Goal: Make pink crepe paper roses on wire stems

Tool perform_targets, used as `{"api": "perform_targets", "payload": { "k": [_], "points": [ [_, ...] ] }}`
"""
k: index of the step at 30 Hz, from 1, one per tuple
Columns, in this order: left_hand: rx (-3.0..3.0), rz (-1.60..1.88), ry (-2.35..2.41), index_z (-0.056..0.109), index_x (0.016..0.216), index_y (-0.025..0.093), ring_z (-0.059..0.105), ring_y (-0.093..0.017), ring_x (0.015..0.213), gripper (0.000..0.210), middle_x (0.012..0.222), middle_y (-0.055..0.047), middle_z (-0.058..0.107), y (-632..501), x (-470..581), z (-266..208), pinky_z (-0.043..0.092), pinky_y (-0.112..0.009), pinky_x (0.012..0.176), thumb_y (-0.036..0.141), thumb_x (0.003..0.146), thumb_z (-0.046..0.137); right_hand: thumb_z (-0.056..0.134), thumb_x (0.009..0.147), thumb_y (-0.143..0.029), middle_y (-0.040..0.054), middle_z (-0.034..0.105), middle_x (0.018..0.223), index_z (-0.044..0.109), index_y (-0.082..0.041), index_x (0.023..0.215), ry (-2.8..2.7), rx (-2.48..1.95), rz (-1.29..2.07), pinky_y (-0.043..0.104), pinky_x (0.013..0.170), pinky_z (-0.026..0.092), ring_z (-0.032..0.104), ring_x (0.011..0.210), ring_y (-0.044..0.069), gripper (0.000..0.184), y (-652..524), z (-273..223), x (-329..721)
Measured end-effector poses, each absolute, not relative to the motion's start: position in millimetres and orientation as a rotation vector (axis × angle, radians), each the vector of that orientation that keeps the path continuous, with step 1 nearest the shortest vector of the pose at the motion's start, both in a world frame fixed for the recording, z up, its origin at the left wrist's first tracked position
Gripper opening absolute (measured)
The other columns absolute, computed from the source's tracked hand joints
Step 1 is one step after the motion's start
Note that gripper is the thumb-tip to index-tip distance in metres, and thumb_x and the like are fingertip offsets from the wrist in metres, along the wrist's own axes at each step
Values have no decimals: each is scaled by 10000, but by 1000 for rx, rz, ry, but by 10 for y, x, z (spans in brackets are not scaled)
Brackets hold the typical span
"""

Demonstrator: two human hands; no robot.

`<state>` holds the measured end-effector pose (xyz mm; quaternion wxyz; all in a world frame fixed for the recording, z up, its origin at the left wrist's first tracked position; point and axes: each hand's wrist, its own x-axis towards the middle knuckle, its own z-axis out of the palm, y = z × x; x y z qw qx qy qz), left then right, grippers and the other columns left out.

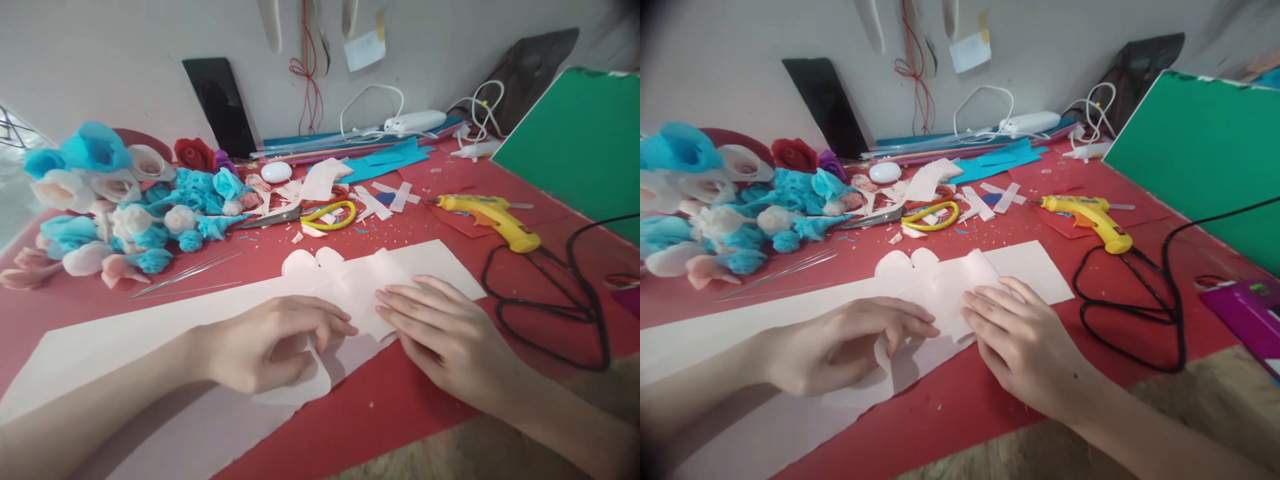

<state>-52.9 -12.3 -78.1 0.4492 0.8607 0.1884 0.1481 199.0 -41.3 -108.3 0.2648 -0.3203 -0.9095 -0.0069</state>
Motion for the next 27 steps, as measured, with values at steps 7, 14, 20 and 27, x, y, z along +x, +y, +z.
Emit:
{"api": "perform_targets", "payload": {
  "k": [7,14,20,27],
  "points": [
    [2174,377,434,474,778,171,517,-219,1148,189,1136,-151,615,-125,-509,-800,462,-352,923,4,689,462,480,813,-50,58,642,1078,641,-113,985,-2473,-857,-35,440,935,394,575,1006,199,243,-410,-1061,1999],
    [2299,338,388,494,811,180,404,-231,1259,214,1279,-137,533,-118,-519,-797,391,-406,1002,9,691,450,451,825,-62,90,625,1108,621,-94,1033,-2589,-825,-23,484,964,370,550,1060,218,271,-403,-1019,2042],
    [2465,170,462,529,861,189,350,-202,1297,197,1354,-90,462,-128,-490,-772,262,-427,1088,60,736,449,457,840,-79,90,600,1149,578,-88,1099,-2638,-800,-6,477,989,343,512,1109,209,286,-379,-997,2090],
    [2480,163,466,513,830,195,349,-180,1297,159,1347,-81,473,-140,-487,-783,250,-397,1096,78,751,441,453,851,-45,48,668,969,619,-130,786,-2576,-725,-59,430,946,386,586,944,160,197,-348,-957,2094]
  ]
}}
